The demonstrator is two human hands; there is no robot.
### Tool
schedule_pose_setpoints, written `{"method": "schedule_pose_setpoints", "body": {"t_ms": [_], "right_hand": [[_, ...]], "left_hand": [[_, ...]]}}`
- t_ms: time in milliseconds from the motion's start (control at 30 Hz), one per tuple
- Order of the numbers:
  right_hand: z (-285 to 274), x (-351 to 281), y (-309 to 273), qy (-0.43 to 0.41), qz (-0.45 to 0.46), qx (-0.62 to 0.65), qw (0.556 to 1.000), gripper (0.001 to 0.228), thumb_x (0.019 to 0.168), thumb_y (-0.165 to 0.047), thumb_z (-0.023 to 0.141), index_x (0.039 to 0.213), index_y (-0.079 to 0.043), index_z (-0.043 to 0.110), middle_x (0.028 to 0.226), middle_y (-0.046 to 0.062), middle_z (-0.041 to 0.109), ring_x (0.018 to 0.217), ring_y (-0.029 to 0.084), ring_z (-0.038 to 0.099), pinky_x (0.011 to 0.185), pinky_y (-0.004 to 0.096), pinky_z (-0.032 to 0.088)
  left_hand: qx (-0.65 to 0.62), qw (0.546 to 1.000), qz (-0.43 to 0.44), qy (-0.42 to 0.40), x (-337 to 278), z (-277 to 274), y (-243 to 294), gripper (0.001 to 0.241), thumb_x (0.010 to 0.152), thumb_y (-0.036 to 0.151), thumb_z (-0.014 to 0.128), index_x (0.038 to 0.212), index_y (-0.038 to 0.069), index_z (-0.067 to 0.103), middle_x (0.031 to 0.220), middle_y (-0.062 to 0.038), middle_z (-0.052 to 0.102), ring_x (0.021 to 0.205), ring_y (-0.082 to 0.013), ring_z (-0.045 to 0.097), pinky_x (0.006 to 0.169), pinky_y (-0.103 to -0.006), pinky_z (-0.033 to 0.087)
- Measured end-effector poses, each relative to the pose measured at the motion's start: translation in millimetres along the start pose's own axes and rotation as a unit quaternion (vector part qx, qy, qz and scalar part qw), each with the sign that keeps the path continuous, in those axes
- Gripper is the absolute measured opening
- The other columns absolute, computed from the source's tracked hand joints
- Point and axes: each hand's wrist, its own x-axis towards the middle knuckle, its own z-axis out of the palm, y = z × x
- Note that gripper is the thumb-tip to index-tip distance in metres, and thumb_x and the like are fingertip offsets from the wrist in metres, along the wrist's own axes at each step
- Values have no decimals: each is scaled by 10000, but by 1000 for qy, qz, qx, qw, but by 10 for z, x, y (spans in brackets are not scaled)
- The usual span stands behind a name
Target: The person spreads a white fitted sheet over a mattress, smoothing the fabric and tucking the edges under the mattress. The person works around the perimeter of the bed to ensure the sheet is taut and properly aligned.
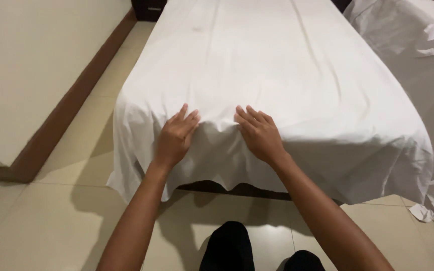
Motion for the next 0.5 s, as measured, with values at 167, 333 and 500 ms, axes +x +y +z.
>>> {"method": "schedule_pose_setpoints", "body": {"t_ms": [167, 333, 500], "right_hand": [[97, 380, -461, -45, -59, 1, 997, 547, 960, -289, 672, 1472, -154, 534, 1619, 57, 436, 1511, 289, 369, 1190, 510, 321], [417, 783, -959, -55, -121, 17, 991, 685, 938, -355, 722, 1537, -169, 448, 1646, 63, 356, 1520, 295, 324, 1209, 528, 285], [580, 1170, -1360, -69, -112, 36, 991, 856, 864, -412, 770, 1590, -189, 375, 1694, 65, 330, 1541, 298, 336, 1219, 484, 315]], "left_hand": [[106, 994, -14, -16, -258, -246, -349, 400, 978, 168, 669, 1365, 65, 662, 1494, -120, 587, 1476, -337, 459, 1172, -481, 396], [157, 983, -94, 17, -592, -547, -885, 521, 1020, 235, 664, 1486, 25, 566, 1580, -150, 515, 1520, -345, 398, 1215, -492, 354], [175, 974, -142, 10, -598, -801, -1114, 603, 1026, 276, 657, 1537, -3, 499, 1600, -167, 485, 1530, -374, 363, 1201, -507, 351]]}}
